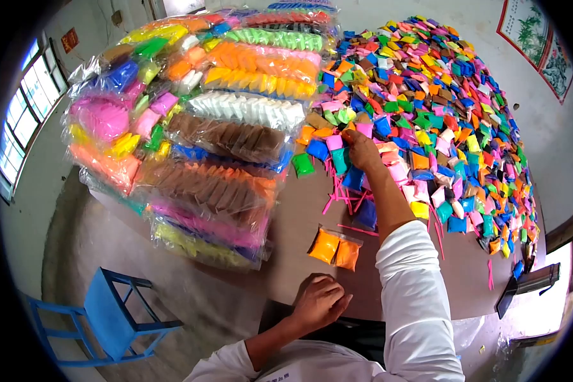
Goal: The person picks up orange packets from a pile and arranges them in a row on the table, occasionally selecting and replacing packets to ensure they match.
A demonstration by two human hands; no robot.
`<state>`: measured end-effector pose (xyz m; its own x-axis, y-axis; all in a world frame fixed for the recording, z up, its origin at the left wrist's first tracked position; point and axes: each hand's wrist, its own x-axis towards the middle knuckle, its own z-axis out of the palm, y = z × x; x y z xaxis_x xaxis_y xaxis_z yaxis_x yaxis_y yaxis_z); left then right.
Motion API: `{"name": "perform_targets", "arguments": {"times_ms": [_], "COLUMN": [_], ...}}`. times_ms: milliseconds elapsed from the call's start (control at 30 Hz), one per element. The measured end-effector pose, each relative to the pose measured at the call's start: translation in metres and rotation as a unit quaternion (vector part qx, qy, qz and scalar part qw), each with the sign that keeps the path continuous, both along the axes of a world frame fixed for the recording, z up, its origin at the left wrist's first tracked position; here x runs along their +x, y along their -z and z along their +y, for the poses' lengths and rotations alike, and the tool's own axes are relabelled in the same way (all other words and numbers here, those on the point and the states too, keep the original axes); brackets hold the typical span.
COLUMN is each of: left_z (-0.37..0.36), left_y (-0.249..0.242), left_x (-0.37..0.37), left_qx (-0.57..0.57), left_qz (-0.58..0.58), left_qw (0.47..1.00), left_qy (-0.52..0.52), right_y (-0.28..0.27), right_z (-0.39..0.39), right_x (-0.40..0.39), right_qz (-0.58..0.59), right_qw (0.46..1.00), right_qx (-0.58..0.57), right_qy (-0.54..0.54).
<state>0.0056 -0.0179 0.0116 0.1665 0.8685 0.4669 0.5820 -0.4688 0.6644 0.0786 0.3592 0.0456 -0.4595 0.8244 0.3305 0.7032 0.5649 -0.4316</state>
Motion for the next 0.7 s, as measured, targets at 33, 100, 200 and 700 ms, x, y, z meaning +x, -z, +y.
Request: {"name": "perform_targets", "arguments": {"times_ms": [33,100,200,700], "left_z": [0.000,-0.001,0.000,0.006], "left_y": [0.000,0.000,-0.001,-0.012], "left_x": [0.000,0.001,0.001,-0.001], "left_qx": [-0.001,-0.011,0.001,-0.062], "left_qz": [0.002,0.007,-0.013,-0.060], "left_qw": [1.000,1.000,1.000,0.996], "left_qy": [0.000,-0.007,-0.006,-0.009], "right_y": [0.004,0.009,0.010,-0.040], "right_z": [0.007,0.016,0.016,-0.036], "right_x": [-0.001,-0.006,-0.009,0.027], "right_qz": [0.002,-0.022,-0.011,0.540], "right_qw": [1.000,0.997,0.994,0.784], "right_qx": [-0.001,0.008,0.019,-0.303], "right_qy": [0.000,0.079,0.106,-0.036]}}
